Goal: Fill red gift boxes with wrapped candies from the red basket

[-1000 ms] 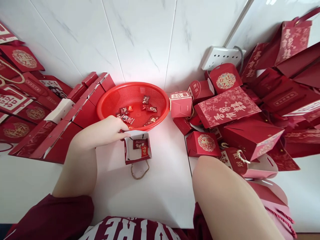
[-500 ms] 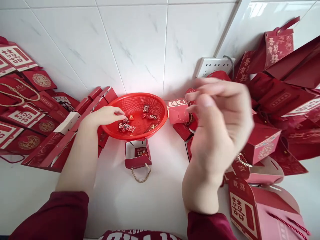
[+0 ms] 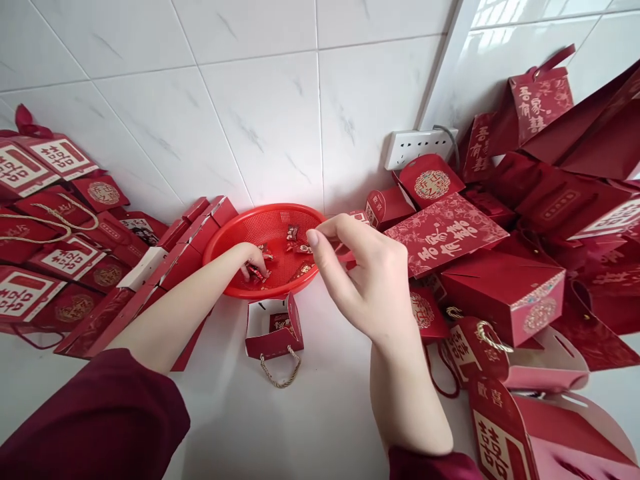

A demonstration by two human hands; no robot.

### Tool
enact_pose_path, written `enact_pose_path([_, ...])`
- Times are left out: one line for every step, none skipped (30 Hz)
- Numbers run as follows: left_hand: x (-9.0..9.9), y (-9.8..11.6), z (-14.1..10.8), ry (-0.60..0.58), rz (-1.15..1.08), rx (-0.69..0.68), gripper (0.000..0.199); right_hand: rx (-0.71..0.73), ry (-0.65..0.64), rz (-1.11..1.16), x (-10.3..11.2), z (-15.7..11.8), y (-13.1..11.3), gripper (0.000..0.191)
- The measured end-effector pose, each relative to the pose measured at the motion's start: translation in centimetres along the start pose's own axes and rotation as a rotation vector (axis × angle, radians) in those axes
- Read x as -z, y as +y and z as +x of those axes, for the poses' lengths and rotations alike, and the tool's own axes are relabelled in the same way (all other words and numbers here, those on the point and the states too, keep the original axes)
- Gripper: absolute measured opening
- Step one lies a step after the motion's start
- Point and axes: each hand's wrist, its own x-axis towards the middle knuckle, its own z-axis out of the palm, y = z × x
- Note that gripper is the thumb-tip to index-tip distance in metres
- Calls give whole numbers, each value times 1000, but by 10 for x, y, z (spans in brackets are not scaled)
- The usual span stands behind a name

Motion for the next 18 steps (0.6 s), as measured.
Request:
enact_pose_path([2,-1,3,-27,-12,15,32,7,-1,-19,-1,0,1,18])
enact_pose_path([4,-3,5,-47,-27,24,33,15,-5,-39,-1,0,1,17])
enact_pose_path([8,-4,6,-60,-44,21,34,23,-14,-53,-2,0,1,16])
enact_pose_path([12,-5,7,-68,-62,10,34,32,-26,-62,-2,-1,1,16])
enact_pose_path([16,-7,8,-70,-80,-9,33,40,-41,-66,-2,-1,1,15])
enact_pose_path([20,-8,7,-70,-97,-33,33,48,-58,-66,-2,-1,0,15])
enact_pose_path([24,-8,6,-68,-112,-61,32,55,-74,-66,-2,-1,0,15])
enact_pose_path([28,-9,4,-69,-125,-91,32,59,-86,-67,-2,-1,0,15])
enact_pose_path([30,-8,2,-73,-134,-122,33,64,-94,-69,-2,0,0,15])
enact_pose_path([32,-7,-1,-77,-140,-153,36,67,-101,-70,-2,0,0,15])
enact_pose_path([33,-6,-4,-81,-143,-184,40,71,-105,-68,-2,0,0,16])
enact_pose_path([33,-4,-8,-82,-140,-215,42,75,-109,-66,-2,0,0,16])
enact_pose_path([32,-1,-12,-79,-131,-244,41,76,-114,-64,-2,1,0,16])
enact_pose_path([31,1,-17,-69,-117,-270,39,76,-119,-64,-2,1,0,17])
enact_pose_path([29,4,-22,-47,-97,-293,36,75,-124,-64,-2,1,1,17])
enact_pose_path([26,6,-28,-12,-75,-318,33,72,-129,-67,-2,1,1,17])
enact_pose_path([23,8,-34,42,-55,-346,30,70,-132,-71,-2,1,1,17])
enact_pose_path([20,10,-41,127,-37,-384,28,69,-134,-77,-2,1,1,17])
